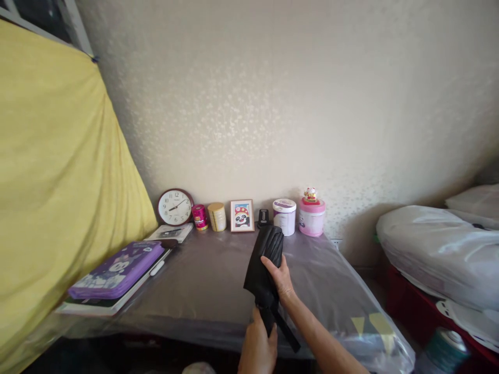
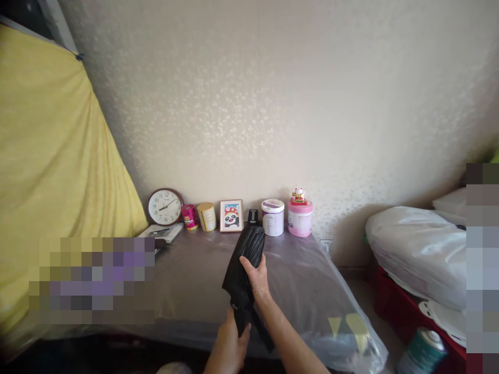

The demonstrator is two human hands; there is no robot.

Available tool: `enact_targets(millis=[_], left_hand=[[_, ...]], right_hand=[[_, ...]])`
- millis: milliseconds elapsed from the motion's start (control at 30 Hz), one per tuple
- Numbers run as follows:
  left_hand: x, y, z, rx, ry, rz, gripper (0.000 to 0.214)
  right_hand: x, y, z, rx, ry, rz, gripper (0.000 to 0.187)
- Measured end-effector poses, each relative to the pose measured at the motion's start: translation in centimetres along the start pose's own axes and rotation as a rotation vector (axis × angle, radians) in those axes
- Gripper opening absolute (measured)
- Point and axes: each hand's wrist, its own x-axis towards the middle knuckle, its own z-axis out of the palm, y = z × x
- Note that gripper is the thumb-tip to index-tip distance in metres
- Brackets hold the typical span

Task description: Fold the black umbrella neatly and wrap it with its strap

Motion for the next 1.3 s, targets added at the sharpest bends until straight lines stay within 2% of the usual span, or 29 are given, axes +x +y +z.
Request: enact_targets(millis=[100,133,200,267,333,367,500,700,900,1000,1067,1133,1200,1300], left_hand=[[-0.5,1.2,-0.4,0.108,-0.018,0.088,0.053],[-0.7,1.6,-0.4,0.092,-0.079,0.079,0.048],[-1.1,2.6,-0.3,-0.089,-0.258,0.021,0.042],[-1.5,3.2,-0.2,-0.382,-0.437,-0.08,0.043],[-1.8,3.4,0.0,-0.585,-0.54,-0.155,0.043],[-1.9,3.4,0.0,-0.614,-0.551,-0.163,0.042],[-1.9,2.7,0.4,-0.394,-0.421,-0.104,0.036],[-1.3,1.9,1.2,-0.044,-0.136,-0.019,0.035],[-0.5,0.9,0.8,0.155,0.024,0.015,0.043],[-0.1,0.6,0.1,0.227,0.144,0.12,0.036],[0.0,0.8,-0.3,0.224,0.172,0.178,0.033],[-0.3,1.5,-0.6,0.198,0.086,0.142,0.035],[-0.9,2.4,-0.7,0.119,-0.095,0.075,0.033],[-1.8,3.4,-0.8,-0.22,-0.388,-0.033,0.034]], right_hand=[[0.2,0.0,-0.3,0.092,-0.005,0.061,0.058],[0.2,-0.2,-0.4,0.12,-0.02,0.09,0.057],[0.1,-0.7,-0.5,0.164,-0.066,0.14,0.054],[-0.2,-1.2,-0.7,0.194,-0.131,0.176,0.052],[-0.4,-1.4,-0.7,0.198,-0.187,0.21,0.052],[-0.5,-1.5,-0.7,0.193,-0.209,0.223,0.053],[-0.3,-0.9,-0.9,0.169,-0.221,0.224,0.056],[0.2,-0.1,-0.7,0.092,-0.114,0.122,0.055],[-0.5,-0.7,0.0,0.015,-0.026,0.057,0.054],[-0.5,-0.5,0.2,-0.001,-0.001,0.046,0.051],[-0.5,-0.5,0.2,0.02,0.004,0.059,0.05],[-0.5,-0.6,0.2,0.051,0.0,0.085,0.049],[-0.6,-0.9,0.0,0.087,-0.026,0.129,0.049],[-0.7,-1.4,-0.3,0.134,-0.096,0.204,0.049]])
